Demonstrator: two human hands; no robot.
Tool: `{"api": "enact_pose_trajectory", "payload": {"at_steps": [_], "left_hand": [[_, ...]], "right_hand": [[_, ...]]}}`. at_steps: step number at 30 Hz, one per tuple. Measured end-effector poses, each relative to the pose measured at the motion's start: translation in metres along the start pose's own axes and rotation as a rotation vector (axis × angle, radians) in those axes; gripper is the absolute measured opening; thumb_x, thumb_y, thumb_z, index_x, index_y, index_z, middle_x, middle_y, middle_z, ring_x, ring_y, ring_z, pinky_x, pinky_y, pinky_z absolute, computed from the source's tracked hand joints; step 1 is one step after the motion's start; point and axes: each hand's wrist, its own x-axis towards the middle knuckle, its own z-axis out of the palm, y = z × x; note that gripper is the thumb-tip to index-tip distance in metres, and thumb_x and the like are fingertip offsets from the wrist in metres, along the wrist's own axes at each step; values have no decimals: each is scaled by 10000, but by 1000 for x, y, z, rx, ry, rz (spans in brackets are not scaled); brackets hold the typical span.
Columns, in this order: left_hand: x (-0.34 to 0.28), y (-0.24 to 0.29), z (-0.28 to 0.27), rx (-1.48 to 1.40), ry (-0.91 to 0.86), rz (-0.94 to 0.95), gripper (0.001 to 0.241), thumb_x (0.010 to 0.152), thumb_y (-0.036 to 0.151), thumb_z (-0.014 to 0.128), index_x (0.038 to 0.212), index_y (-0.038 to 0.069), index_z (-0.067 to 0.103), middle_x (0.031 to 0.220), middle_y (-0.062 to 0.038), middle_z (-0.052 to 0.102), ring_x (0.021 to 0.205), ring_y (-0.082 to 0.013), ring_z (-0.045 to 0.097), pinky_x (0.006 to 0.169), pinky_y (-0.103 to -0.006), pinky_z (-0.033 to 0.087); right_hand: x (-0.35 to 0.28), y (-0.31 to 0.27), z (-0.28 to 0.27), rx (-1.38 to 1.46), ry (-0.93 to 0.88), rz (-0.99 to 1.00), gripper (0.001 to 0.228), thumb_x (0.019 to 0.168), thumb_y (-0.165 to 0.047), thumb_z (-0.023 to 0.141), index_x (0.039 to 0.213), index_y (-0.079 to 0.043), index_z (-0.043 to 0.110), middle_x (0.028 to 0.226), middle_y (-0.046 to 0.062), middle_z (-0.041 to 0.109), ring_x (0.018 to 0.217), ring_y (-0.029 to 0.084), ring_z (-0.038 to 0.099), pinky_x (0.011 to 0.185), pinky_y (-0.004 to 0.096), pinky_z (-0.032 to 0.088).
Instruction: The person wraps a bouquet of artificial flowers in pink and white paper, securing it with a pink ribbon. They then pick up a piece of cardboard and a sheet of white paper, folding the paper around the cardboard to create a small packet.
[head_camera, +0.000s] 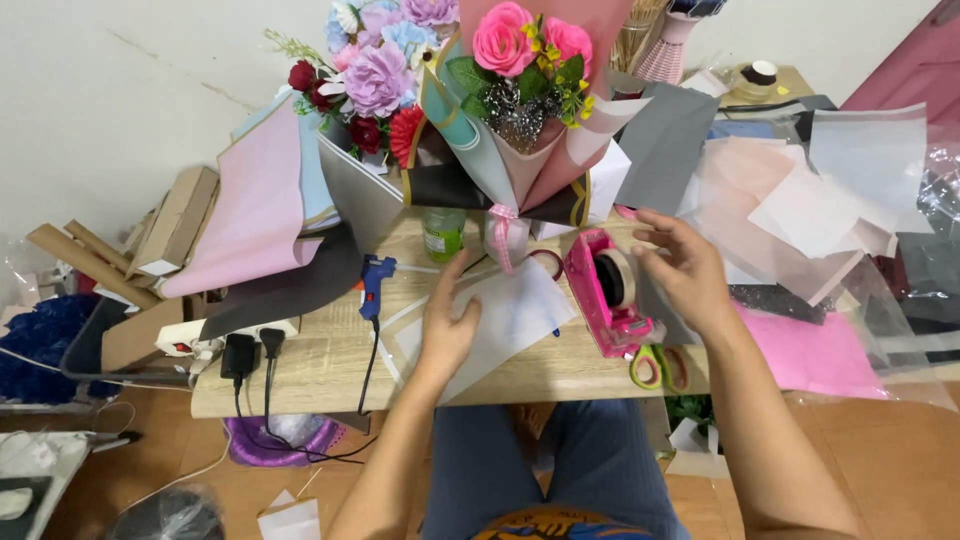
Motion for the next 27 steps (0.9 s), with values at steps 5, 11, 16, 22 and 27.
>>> {"api": "enact_pose_trajectory", "payload": {"at_steps": [5, 11, 16, 22, 27], "left_hand": [[-42, -45, -2, 364, 326, 159, 328, 929, 168, 643, 1253, 169, 696, 1149, -37, 668, 1076, -241, 621, 1002, -406, 421], [-64, -89, 4, 673, 138, 227, 275, 932, 377, 687, 1168, 239, 718, 1232, 18, 649, 1171, -204, 561, 1068, -491, 262], [-70, -93, 6, 729, -12, 197, 309, 940, 405, 671, 1164, 199, 727, 1295, -27, 635, 1291, -240, 515, 1131, -570, 225], [-68, -76, -1, 773, 32, 300, 300, 937, 386, 654, 1147, 184, 724, 1222, -61, 672, 1260, -260, 554, 1112, -571, 279], [-60, -54, -8, 761, -10, 372, 195, 884, 259, 664, 1051, 158, 674, 1205, -42, 647, 1194, -296, 550, 1018, -593, 362]], "right_hand": [[-66, 9, -2, 42, 249, -121, 275, 990, 93, 606, 1262, 50, 611, 1185, 167, 662, 975, 218, 666, 824, 355, 594], [-123, 44, 61, -26, 121, -271, 164, 948, 28, 637, 1104, 2, 683, 1060, 153, 695, 906, 285, 726, 764, 390, 590], [-117, 59, 108, -282, -80, -474, 205, 865, -31, 714, 1050, -100, 769, 1105, 120, 733, 974, 327, 719, 836, 437, 565], [-108, 82, 130, -381, 16, -388, 219, 872, -43, 669, 1034, -142, 776, 931, 82, 706, 803, 299, 688, 723, 396, 549], [-108, 88, 127, -311, -17, -179, 123, 938, -136, 647, 1018, -73, 717, 793, 4, 603, 621, 98, 518, 583, 236, 405]]}}
